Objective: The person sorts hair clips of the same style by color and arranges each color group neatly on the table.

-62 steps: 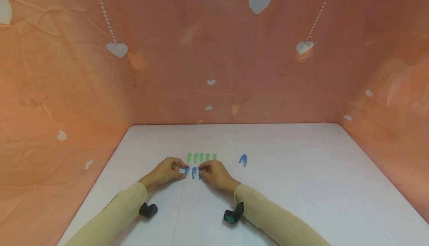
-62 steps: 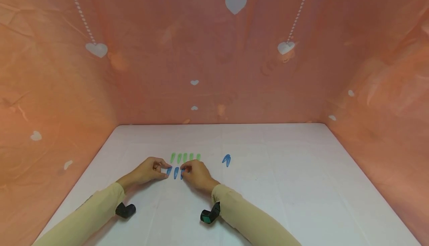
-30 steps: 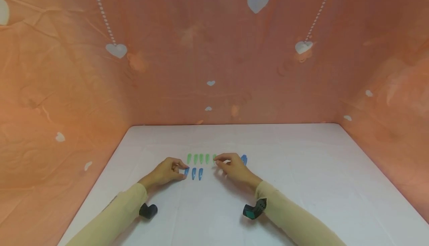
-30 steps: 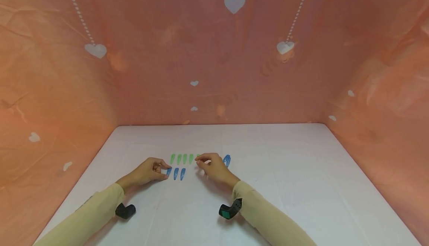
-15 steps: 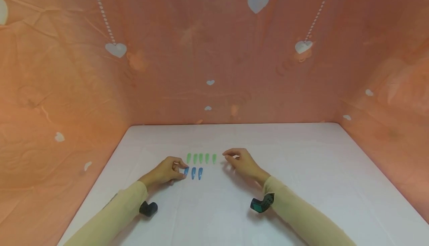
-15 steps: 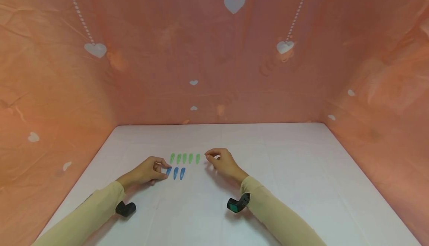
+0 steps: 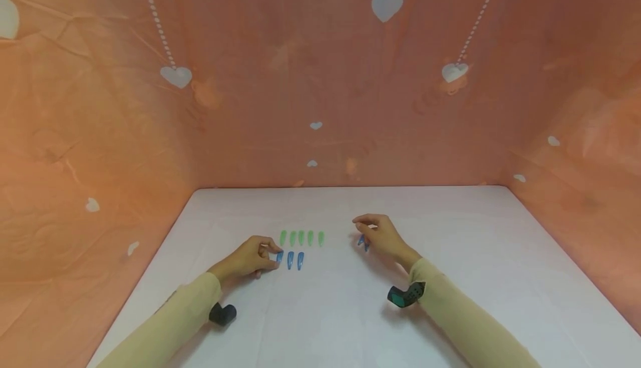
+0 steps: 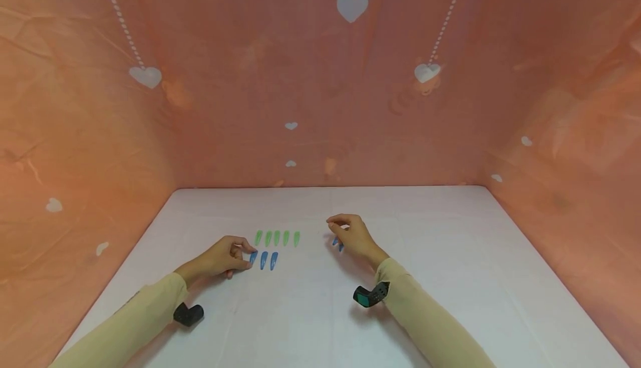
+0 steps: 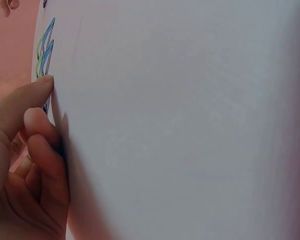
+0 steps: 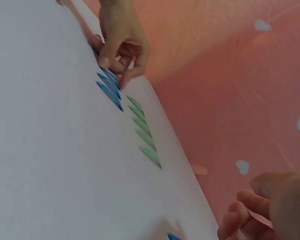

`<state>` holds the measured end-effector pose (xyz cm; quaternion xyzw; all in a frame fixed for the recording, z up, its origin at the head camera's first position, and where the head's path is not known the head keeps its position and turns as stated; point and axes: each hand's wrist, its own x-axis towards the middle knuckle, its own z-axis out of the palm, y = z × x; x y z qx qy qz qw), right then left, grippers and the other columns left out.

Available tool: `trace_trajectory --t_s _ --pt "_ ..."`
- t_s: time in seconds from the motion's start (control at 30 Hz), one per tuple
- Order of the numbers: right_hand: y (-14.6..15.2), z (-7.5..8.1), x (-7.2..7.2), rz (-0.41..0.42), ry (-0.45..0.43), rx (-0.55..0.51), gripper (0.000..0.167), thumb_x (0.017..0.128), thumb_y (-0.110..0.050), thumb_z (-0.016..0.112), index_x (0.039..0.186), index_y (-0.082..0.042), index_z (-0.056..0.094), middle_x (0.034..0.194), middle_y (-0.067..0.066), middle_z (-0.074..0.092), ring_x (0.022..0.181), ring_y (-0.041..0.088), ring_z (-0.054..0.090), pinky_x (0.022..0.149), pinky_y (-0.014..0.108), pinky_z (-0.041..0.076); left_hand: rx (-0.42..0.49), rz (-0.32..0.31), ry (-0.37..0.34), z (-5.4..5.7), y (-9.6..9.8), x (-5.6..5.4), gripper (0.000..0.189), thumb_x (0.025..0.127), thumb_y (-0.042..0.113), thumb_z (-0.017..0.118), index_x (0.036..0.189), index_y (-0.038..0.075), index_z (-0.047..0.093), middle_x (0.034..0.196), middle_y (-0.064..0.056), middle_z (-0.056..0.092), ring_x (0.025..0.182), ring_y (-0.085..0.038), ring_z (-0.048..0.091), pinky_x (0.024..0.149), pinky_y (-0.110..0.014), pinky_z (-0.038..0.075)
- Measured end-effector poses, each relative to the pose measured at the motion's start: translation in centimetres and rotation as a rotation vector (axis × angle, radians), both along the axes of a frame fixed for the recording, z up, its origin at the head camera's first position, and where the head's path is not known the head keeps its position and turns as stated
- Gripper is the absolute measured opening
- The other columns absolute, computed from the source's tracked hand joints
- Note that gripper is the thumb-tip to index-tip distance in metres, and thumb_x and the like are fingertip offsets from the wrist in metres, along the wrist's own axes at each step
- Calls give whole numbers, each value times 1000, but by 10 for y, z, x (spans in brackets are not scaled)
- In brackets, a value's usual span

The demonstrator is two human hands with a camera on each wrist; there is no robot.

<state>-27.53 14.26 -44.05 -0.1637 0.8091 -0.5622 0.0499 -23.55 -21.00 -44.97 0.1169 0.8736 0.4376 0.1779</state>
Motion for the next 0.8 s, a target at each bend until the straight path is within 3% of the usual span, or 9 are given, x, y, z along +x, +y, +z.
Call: trace_trajectory --t_s 0.2,0.4,0.57,0.8 --pt "13 -1 -5 -31 -8 18 32 102 -7 55 126 12 61 102 31 63 60 13 54 53 26 49 -1 10 -3 0 0 0 37 90 8 74 124 -3 65 58 4 48 45 -7 44 46 -18 35" --pt "23 -7 -9 -51 -34 47 33 103 -10 54 127 11 61 118 30 61 65 14 55 55 23 49 -3 16 -9 0 0 2 37 90 9 74 124 -2 65 59 5 47 45 -7 44 47 -19 35" --pt "23 -12 -8 -93 -96 86 31 101 -12 57 125 7 63 118 22 64 74 14 54 61 22 48 1 7 -1 0 0 3 38 90 10 74 124 -3 64 59 5 47 45 -7 44 47 -19 35" --pt "16 -20 -7 -125 -47 238 25 92 -10 67 113 3 69 98 12 67 79 15 55 70 25 46 10 -4 19 0 1 3 36 89 9 75 121 -4 65 58 4 48 45 -7 44 47 -18 35"
